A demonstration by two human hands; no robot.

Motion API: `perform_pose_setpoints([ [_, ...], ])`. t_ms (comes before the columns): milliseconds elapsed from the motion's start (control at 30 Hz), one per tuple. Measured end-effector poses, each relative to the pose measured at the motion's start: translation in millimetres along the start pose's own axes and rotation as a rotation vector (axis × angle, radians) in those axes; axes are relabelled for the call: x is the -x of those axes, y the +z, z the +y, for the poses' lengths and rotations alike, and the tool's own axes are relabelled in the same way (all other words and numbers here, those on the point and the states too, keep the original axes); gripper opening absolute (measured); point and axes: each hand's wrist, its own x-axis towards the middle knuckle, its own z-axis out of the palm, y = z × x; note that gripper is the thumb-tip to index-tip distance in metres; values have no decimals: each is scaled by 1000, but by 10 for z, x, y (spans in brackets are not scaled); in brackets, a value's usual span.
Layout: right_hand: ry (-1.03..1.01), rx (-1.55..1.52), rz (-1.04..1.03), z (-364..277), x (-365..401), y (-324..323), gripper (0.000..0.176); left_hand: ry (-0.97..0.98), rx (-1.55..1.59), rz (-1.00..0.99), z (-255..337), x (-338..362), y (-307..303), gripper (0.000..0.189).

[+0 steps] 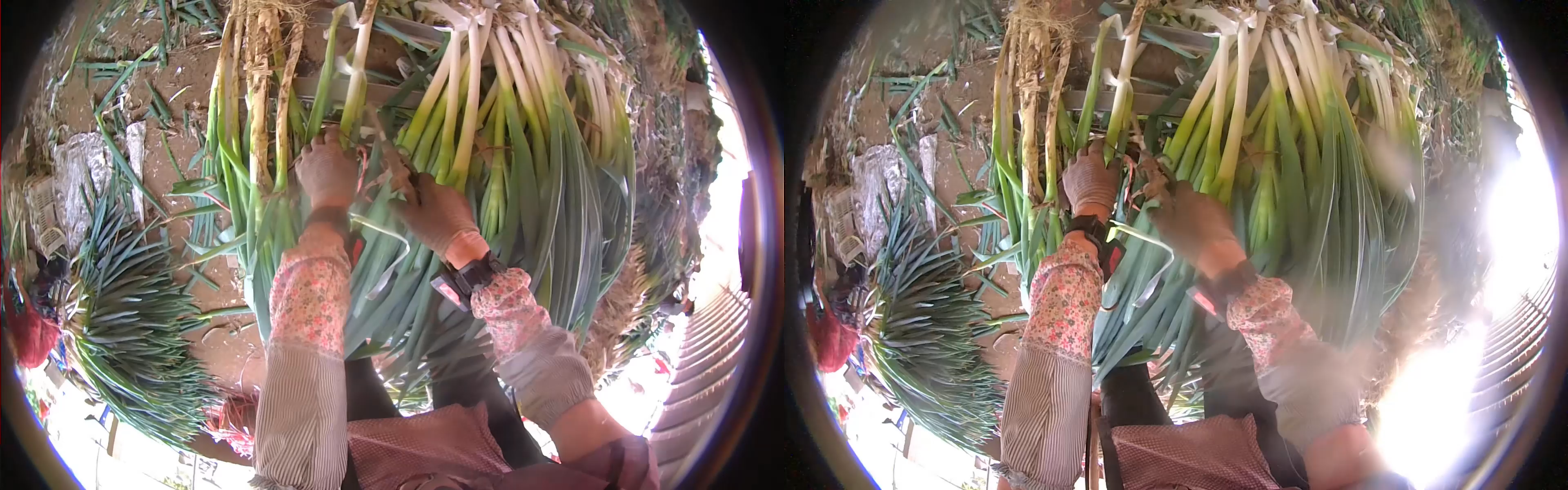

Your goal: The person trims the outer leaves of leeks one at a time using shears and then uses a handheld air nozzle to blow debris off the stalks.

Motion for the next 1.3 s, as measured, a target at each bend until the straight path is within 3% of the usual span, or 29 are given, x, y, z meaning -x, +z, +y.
perform_pose_setpoints([
  [33, -112, 19, 28, 12, 12, -67, 54, -21, 6, -46, 11, -40, 3, 36],
  [67, -120, 28, 37, 39, -9, -96, 53, -130, 130, -191, 23, -78, -1, 36],
  [100, -129, 37, 46, 68, -32, -123, 53, -121, 163, -213, 40, -90, -25, 36],
  [167, 57, 36, 28, 127, -144, -108, 52, -103, 231, -257, 54, 16, -96, 37],
  [200, 37, 47, 22, 133, -172, -159, 52, 124, 66, -204, 41, 149, -184, 35],
  [300, -38, 87, 42, 140, -297, -306, 52, 109, 129, -176, 23, 349, -179, 27],
  [333, -63, 106, 67, 143, -332, -308, 52, -51, 240, -199, -4, 367, -113, 25],
  [400, -75, 144, 79, 131, -411, -343, 53, 58, 336, -193, -93, 490, -103, 42],
  [467, -50, 179, 68, 76, -581, -451, 55, -128, 319, -372, -69, 495, -152, 59],
  [600, -55, 225, 53, -67, -818, -673, 60, -140, 498, -383, -56, 574, -190, 59],
  [700, -81, 249, 86, -114, -1101, -742, 53, -25, 492, -285, -176, 642, -5, 57],
  [800, -36, 167, 126, -214, -1330, -854, 56, -132, 617, -358, -243, 657, 20, 56],
  [867, -22, 75, 139, -206, -1470, -879, 58, 14, 674, -271, -377, 699, 154, 56],
  [967, -36, 72, 11, -230, -1116, -926, 56, 38, 1033, -151, -415, 747, -8, 47],
  [1033, -93, 39, -27, -174, -594, -783, 49, -48, 1229, -132, 68, 641, -947, 37],
  [1067, -91, 47, -69, -221, -284, -774, 47, -192, 1332, -303, 163, 584, -1187, 42],
  [1167, -32, 2, -77, -53, 247, -685, 45, -103, 1286, -303, 160, 421, -785, 43],
  [1200, 2, -15, -52, -10, 323, -701, 45, -61, 1212, -261, 61, 415, -438, 27],
  [1267, 8, -47, -49, 98, 403, -695, 47, 210, 986, -124, -2, 544, -121, 24],
  [1300, -35, -38, -40, 114, 391, -693, 48, 229, 957, -124, 7, 614, 17, 23],
])
